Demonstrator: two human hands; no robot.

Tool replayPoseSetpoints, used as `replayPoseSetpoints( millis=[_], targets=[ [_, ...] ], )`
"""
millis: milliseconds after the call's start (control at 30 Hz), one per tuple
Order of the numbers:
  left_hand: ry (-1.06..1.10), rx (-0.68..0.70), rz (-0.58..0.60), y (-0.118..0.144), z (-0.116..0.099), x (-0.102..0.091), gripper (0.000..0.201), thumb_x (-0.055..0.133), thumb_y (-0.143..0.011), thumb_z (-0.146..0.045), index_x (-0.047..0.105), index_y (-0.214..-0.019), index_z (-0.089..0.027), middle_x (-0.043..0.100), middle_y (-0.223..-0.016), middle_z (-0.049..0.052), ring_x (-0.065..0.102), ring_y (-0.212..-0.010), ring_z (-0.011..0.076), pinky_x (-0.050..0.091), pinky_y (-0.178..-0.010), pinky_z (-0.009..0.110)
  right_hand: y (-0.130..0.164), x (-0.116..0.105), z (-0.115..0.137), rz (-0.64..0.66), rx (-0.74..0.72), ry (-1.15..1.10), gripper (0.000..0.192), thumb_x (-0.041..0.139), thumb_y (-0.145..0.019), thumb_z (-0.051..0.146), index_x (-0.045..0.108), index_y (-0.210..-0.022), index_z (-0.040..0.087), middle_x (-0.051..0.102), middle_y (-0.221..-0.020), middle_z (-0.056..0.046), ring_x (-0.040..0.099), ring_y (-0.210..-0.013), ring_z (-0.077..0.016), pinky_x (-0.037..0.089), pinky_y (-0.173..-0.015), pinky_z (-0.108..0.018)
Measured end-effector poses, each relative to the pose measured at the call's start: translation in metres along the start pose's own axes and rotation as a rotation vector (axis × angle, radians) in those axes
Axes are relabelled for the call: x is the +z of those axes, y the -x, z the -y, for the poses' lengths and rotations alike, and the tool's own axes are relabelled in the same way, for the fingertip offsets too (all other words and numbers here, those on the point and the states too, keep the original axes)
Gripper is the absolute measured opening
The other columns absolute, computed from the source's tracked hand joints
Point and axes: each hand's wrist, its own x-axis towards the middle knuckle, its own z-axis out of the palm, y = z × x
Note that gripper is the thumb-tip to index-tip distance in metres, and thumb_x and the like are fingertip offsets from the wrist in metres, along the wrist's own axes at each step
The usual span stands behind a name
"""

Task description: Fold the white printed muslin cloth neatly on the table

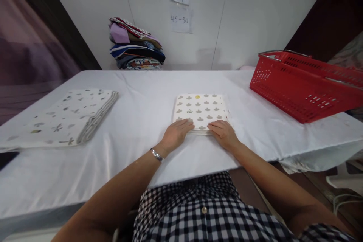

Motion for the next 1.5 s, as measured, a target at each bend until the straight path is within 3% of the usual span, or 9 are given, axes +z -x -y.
replayPoseSetpoints(
  millis=[233,500,633,800,967,1167,1333,1500],
  targets=[
    [-0.114,-0.075,-0.026,0.016,0.005,-0.013,0.031,0.043,-0.089,-0.016,0.056,-0.117,-0.018,0.063,-0.119,0.006,0.053,-0.117,0.0197,0.047,-0.096,0.036,-0.001,-0.001,0.001,-0.032,0.001,-0.023,0.021,0.049,-0.090,0.021,0.065,-0.104,0.021,0.067,-0.099,-0.006,0.057,-0.090,-0.0200,0.044,-0.076,-0.037],
    [-0.106,-0.184,0.077,0.025,0.006,-0.016,0.037,0.037,-0.087,-0.007,0.056,-0.117,-0.019,0.058,-0.126,0.006,0.052,-0.119,0.0189,0.050,-0.092,0.036,0.000,0.002,0.000,-0.046,0.020,-0.052,0.022,0.050,-0.090,0.023,0.066,-0.104,0.023,0.067,-0.098,-0.006,0.058,-0.089,-0.0202,0.045,-0.076,-0.037],
    [-0.042,-0.223,0.051,0.025,0.008,-0.016,0.036,0.040,-0.087,-0.010,0.056,-0.116,-0.021,0.059,-0.125,0.004,0.052,-0.118,0.0174,0.049,-0.092,0.035,0.000,0.002,0.000,-0.037,0.015,-0.054,0.023,0.049,-0.090,0.024,0.067,-0.105,0.024,0.067,-0.098,-0.007,0.058,-0.090,-0.0206,0.046,-0.075,-0.038],
    [0.099,-0.390,-0.065,0.023,0.008,-0.024,0.018,0.054,-0.081,-0.021,0.064,-0.096,-0.022,0.064,-0.104,0.003,0.058,-0.099,0.0175,0.051,-0.083,0.032,0.001,0.004,-0.003,-0.047,0.022,-0.057,0.023,0.048,-0.090,0.027,0.067,-0.104,0.024,0.067,-0.099,-0.007,0.058,-0.090,-0.0214,0.047,-0.076,-0.039],
    [0.279,-0.431,-0.035,0.021,0.009,-0.026,0.019,0.050,-0.082,-0.017,0.066,-0.093,-0.021,0.063,-0.087,0.001,0.057,-0.083,0.0147,0.049,-0.075,0.028,0.001,0.001,-0.003,-0.025,0.035,-0.061,0.022,0.049,-0.089,0.027,0.066,-0.103,0.022,0.066,-0.100,-0.007,0.058,-0.091,-0.0223,0.046,-0.078,-0.041],
    [0.431,-0.498,-0.002,0.020,0.014,-0.022,0.018,0.051,-0.083,-0.024,0.068,-0.089,-0.022,0.060,-0.088,0.001,0.057,-0.076,0.0133,0.048,-0.067,0.026,-0.020,0.001,0.027,-0.028,-0.070,-0.039,0.031,0.050,-0.086,0.022,0.058,-0.116,0.020,0.061,-0.115,-0.010,0.053,-0.105,-0.0250,0.042,-0.088,-0.045],
    [0.437,-0.514,-0.009,0.020,0.013,-0.022,0.020,0.053,-0.081,-0.022,0.069,-0.094,-0.024,0.059,-0.086,0.001,0.056,-0.073,0.0121,0.048,-0.065,0.025,-0.048,0.019,0.059,0.036,-0.235,-0.001,0.022,0.048,-0.086,0.014,0.064,-0.100,0.020,0.052,-0.131,-0.009,0.040,-0.124,-0.0264,0.036,-0.097,-0.046],
    [0.465,-0.484,0.012,0.020,0.013,-0.026,0.029,0.050,-0.081,-0.017,0.067,-0.103,-0.025,0.061,-0.089,0.000,0.057,-0.075,0.0118,0.049,-0.068,0.025,-0.062,0.031,0.067,0.100,-0.287,0.125,0.021,0.050,-0.084,0.012,0.065,-0.098,0.017,0.046,-0.137,-0.011,0.030,-0.132,-0.0291,0.025,-0.105,-0.051]
  ],
)
